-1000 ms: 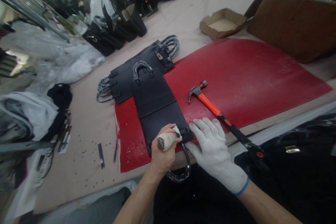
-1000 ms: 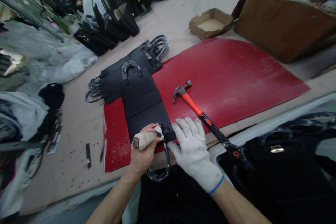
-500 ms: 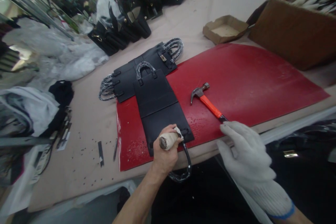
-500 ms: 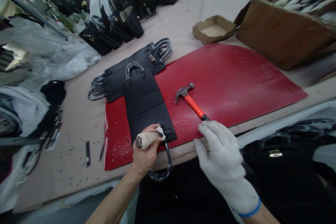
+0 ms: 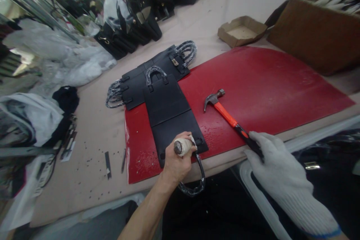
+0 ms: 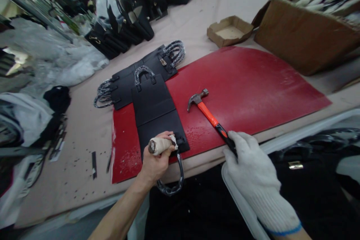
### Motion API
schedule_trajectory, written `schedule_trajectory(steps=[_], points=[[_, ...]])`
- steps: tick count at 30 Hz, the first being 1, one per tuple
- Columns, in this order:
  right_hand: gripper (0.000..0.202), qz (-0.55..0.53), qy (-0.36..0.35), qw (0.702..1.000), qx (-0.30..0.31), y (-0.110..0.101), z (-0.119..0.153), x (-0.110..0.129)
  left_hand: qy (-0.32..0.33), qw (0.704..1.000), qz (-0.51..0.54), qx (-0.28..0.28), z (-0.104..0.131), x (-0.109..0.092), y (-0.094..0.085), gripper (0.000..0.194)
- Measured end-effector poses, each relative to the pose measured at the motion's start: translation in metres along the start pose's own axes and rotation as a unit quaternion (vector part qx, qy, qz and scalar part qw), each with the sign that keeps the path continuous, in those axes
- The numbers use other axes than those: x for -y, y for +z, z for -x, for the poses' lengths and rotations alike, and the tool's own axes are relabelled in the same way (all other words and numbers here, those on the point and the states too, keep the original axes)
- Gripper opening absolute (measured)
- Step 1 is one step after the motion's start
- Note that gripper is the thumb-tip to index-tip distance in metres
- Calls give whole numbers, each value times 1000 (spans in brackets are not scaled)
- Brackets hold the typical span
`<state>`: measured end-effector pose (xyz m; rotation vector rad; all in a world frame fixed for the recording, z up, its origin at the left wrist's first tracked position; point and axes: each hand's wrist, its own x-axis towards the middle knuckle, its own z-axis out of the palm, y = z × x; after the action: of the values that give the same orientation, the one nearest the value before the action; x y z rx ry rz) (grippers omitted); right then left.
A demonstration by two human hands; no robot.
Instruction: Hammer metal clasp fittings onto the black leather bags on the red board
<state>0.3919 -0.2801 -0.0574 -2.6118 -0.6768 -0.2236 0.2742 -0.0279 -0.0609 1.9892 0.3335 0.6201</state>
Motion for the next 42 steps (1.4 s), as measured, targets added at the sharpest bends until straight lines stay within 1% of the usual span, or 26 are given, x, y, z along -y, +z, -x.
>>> schedule_trajectory(steps=[4, 6, 9, 10, 11, 12, 13, 15, 16, 17, 18, 19, 20, 23, 25, 27, 30, 31, 33, 34, 36, 39, 42], points=[[47, 48, 11, 997, 62, 0, -5, 1, 12, 1000, -13, 15, 0, 1, 2, 17], [51, 39, 19, 995, 86, 1, -8, 2, 14, 1000, -20, 19, 0, 2, 4, 18], [53, -42, 73, 988, 126, -3, -14, 5, 7, 999, -23, 22, 0, 4, 5, 18], [52, -96, 100, 980, 144, -6, -15, 8, 5, 1000, -20, 23, -1, 4, 5, 19], [51, -167, 130, 964, 163, -10, -16, 11, 1, 1000, -15, 24, -2, 4, 5, 21], [52, -252, 163, 935, 188, -15, -15, 14, -1, 1000, -10, 27, -3, 3, 5, 22], [53, -345, 194, 893, 212, -21, -14, 17, -1, 1000, -5, 30, -4, 2, 5, 24], [58, -509, 237, 787, 256, -33, -7, 23, 2, 999, -6, 37, -6, -1, 5, 25], [60, -564, 241, 739, 279, -38, -3, 25, 3, 999, -12, 43, -7, -3, 5, 23], [62, -599, 237, 705, 298, -41, 0, 26, 3, 999, -20, 50, -8, -5, 5, 22], [63, -615, 230, 687, 311, -44, 3, 26, 4, 998, -26, 57, -9, -7, 5, 20], [63, -616, 227, 686, 313, -44, 5, 27, 3, 998, -31, 62, -10, -8, 5, 18], [60, -600, 227, 701, 312, -44, 6, 28, 2, 997, -33, 67, -11, -10, 5, 17], [43, -496, 244, 782, 289, -41, -1, 35, 2, 997, -28, 69, -14, -11, 5, 16], [41, -439, 239, 821, 278, -48, -9, 44, 1, 997, -19, 73, -15, -11, 5, 16], [45, -421, 204, 850, 242, -66, -18, 55, -5, 997, -6, 75, -15, -10, 6, 14], [44, -387, 94, 903, 162, -105, -30, 70, -7, 998, 3, 66, -13, -8, 6, 11], [42, -365, 57, 918, 146, -117, -32, 73, -6, 998, 3, 64, -13, -9, 6, 10], [36, -319, 2, 938, 133, -133, -34, 77, -5, 998, -2, 66, -13, -10, 6, 9], [32, -295, -19, 946, 132, -136, -34, 77, -4, 998, -5, 70, -13, -11, 5, 9], [27, -249, -49, 959, 125, -134, -30, 76, -4, 997, -10, 76, -14, -11, 5, 10], [30, -186, -84, 974, 96, -125, -24, 72, -13, 997, -5, 70, -14, -10, 5, 13], [30, -159, -100, 980, 69, -124, -21, 71, -19, 998, -2, 66, -15, -9, 5, 13]])
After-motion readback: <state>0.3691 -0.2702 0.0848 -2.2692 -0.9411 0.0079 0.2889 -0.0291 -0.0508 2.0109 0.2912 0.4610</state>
